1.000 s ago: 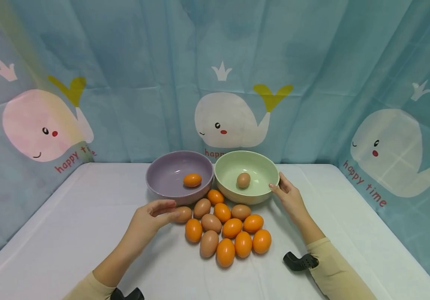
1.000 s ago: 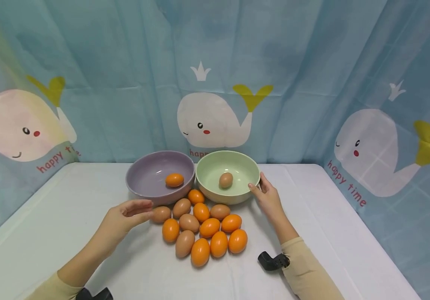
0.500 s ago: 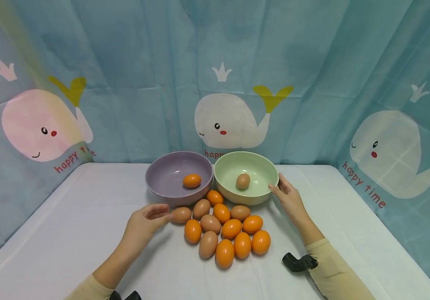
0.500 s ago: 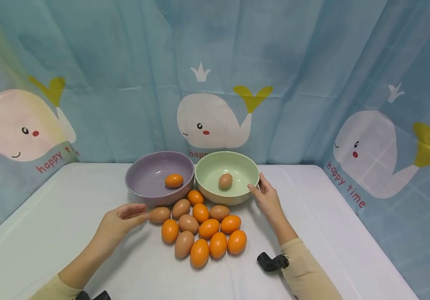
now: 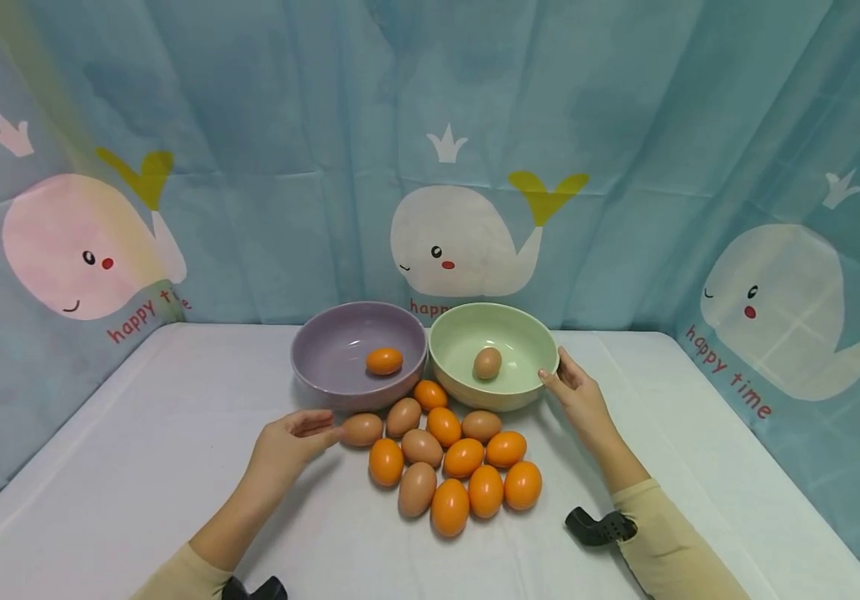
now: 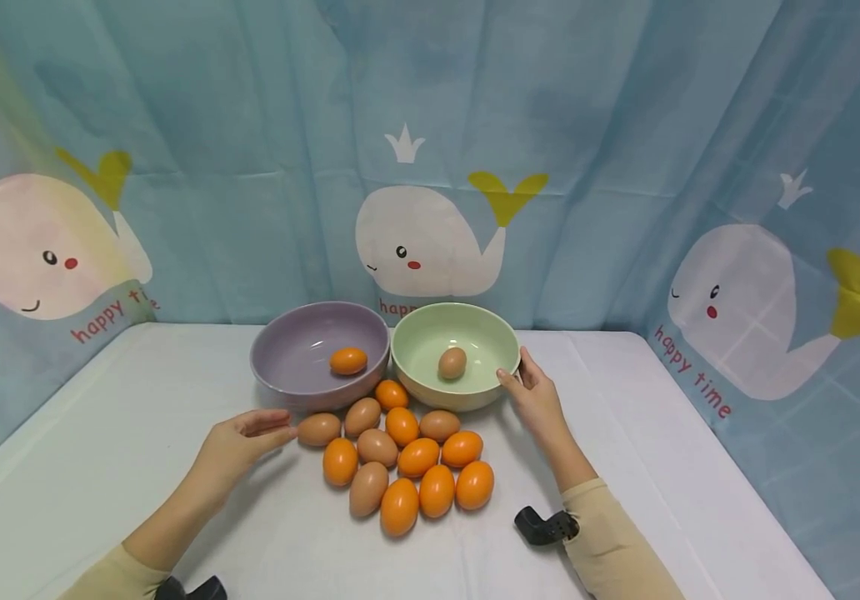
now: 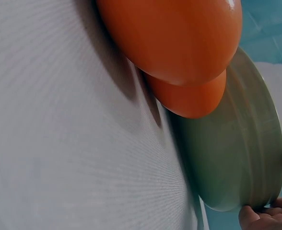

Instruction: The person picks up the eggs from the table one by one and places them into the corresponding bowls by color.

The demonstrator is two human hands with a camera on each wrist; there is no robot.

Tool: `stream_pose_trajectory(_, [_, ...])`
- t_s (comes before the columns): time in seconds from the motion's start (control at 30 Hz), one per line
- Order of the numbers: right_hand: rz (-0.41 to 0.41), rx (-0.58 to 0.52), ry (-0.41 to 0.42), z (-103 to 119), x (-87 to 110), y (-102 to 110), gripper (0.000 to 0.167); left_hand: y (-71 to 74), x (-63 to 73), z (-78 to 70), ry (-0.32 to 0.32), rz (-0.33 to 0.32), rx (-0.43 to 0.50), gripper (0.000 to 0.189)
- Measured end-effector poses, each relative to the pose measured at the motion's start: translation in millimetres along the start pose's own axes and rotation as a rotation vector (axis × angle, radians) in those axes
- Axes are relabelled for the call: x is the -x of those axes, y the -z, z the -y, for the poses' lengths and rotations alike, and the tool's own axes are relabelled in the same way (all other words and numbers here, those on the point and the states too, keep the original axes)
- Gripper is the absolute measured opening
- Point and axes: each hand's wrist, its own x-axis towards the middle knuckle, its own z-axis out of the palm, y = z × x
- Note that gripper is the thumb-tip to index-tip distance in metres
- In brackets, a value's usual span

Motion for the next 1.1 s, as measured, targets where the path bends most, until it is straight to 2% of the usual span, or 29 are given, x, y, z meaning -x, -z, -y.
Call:
stream_pose_trajectory(0.2, [0.001, 0.007, -0.003, 0.0, 0.8, -0.7, 0.074, -1.1, -2.6, 3.5, 0.019, 0.042, -0.009, 0.062])
stream_pose_trajectory(0.43, [0.015, 0.008, -0.006, -0.2, 0.9, -1.3, 0.075, -4.9, -7.2, 6.3, 0.054, 0.06, 0.014, 0.061])
stream_pose_trajectory(0.8, [0.008, 0.01, -0.013, 1.1, 0.7, 1.2, 0.075, -9.2, -10.1, 7.7, 0.049, 0.103, 0.085, 0.059])
stream_pose_trajectory(1.1, [0.0, 0.011, -0.009, -0.1, 1.1, -0.4, 0.074, -13.7, -10.8, 7.4, 0.031, 0.104, 0.028, 0.056])
